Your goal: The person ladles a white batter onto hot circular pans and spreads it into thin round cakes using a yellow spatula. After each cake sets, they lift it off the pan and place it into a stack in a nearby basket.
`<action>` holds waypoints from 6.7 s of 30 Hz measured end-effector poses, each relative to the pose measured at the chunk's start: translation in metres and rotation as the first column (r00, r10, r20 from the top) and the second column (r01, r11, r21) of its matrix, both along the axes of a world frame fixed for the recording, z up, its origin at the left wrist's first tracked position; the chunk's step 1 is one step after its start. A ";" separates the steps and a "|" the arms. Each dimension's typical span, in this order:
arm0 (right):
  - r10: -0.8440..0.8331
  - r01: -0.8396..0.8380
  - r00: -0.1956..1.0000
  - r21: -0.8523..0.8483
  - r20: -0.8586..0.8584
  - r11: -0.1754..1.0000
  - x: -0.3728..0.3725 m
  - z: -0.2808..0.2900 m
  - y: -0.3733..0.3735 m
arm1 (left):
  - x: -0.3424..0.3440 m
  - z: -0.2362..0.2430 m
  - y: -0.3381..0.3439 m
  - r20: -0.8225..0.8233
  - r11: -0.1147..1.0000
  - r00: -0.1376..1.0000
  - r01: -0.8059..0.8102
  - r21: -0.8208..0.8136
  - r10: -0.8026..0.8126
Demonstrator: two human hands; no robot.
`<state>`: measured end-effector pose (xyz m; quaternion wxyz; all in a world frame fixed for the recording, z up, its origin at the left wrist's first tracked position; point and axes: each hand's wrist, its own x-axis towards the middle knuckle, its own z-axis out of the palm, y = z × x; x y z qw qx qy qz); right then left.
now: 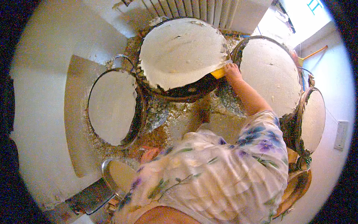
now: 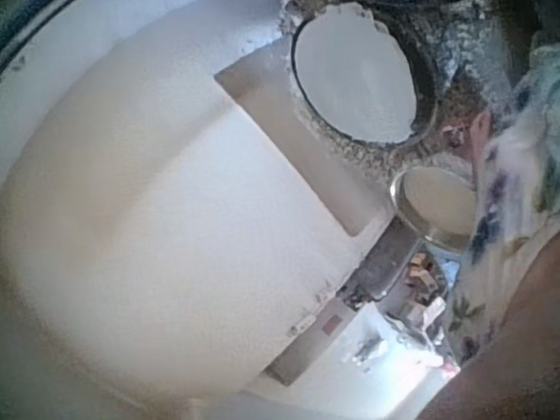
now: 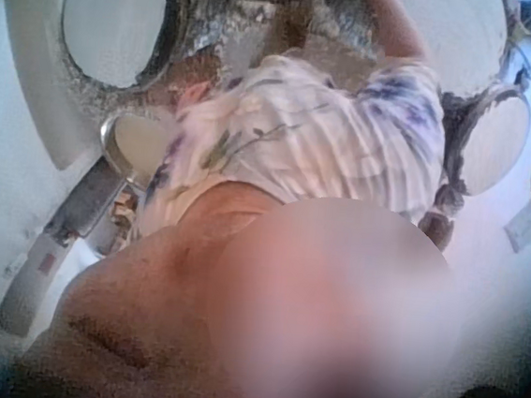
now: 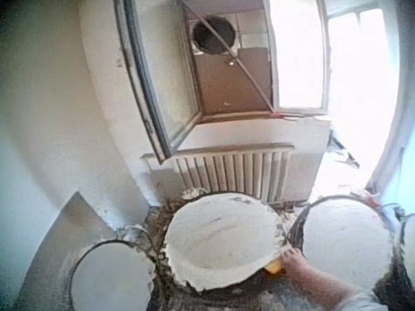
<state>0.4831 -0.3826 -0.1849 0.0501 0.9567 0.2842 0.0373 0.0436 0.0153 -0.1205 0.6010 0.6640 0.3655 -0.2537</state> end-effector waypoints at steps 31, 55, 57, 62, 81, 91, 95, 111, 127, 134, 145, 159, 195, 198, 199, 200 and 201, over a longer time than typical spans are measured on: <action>-0.031 0.482 0.873 0.853 -0.486 0.199 -0.019 0.039 -0.023 | 0.366 -0.074 0.033 0.009 0.811 0.813 -0.579 -0.083 0.582; 0.036 0.540 0.641 0.485 -0.766 0.688 -0.193 0.000 -0.026 | 0.476 0.193 -0.111 0.798 0.987 0.600 -0.154 0.048 0.055; 0.011 0.554 0.619 0.446 -0.786 0.703 -0.197 0.000 -0.025 | 0.474 0.229 -0.114 0.804 0.990 0.594 -0.119 0.078 0.008; -0.021 0.571 0.662 0.486 -0.749 0.662 -0.227 -0.009 -0.034 | 0.441 0.327 -0.122 0.782 0.958 0.569 0.039 0.284 -0.255; 0.476 0.732 0.677 0.440 -0.562 -0.521 -0.399 0.075 -0.122 | 0.071 0.413 -0.188 0.103 0.234 0.289 0.468 0.852 -0.952; 0.801 0.709 0.586 0.557 -0.123 -0.433 -0.443 0.163 -0.198 | -0.058 0.439 -0.231 0.033 0.208 0.276 0.634 0.745 -0.960; 0.786 0.710 0.597 0.563 -0.160 -0.424 -0.490 0.158 -0.252 | -0.077 0.432 -0.270 -0.058 0.100 0.225 0.632 0.769 -0.973; -0.484 -0.009 0.831 0.864 -0.273 -0.504 -0.946 0.277 -0.657 | -0.181 0.330 -0.716 0.518 0.230 -0.542 0.511 0.828 -0.661; -0.213 0.014 0.527 0.259 -0.823 -0.966 -1.183 0.068 -0.649 | -0.282 0.000 -0.868 0.095 -0.453 -0.869 0.343 0.823 -0.487; -0.134 -0.135 0.254 0.102 -0.958 -0.986 -1.154 -0.076 -0.660 | -0.215 -0.099 -0.706 -0.206 -0.646 -0.836 0.213 0.733 -0.509; 0.057 0.182 0.474 0.035 -0.879 -0.983 -0.924 -0.038 -0.653 | -0.276 -0.068 -0.500 -0.085 0.031 0.079 0.885 0.465 -0.993; 0.360 0.707 0.416 0.546 -0.835 0.449 -0.618 0.052 -0.117 | -0.319 -0.014 -0.265 0.384 0.949 0.892 0.298 -0.107 -0.236; -0.012 -0.249 -0.324 0.073 -0.946 0.966 -0.612 -0.037 0.412 | -0.485 0.007 -0.083 0.256 0.278 0.314 -0.946 0.169 0.914; 0.809 -0.622 0.218 0.562 -0.546 0.546 -0.617 -0.005 0.424 | -0.493 0.023 -0.096 0.117 0.394 0.490 -0.802 0.449 0.864; 0.809 -0.707 0.209 0.487 -0.549 0.513 -0.612 0.007 0.431 | -0.494 0.024 -0.097 0.000 0.436 0.498 -0.760 0.481 0.867; 0.761 -0.799 0.271 0.303 -0.589 0.519 -0.614 0.016 0.435 | -0.493 0.021 -0.095 0.038 0.458 0.548 -0.734 0.503 0.836; 0.751 -0.867 0.307 0.153 -0.585 0.474 -0.615 0.025 0.437 | -0.491 0.017 -0.091 0.066 0.470 0.593 -0.697 0.541 0.803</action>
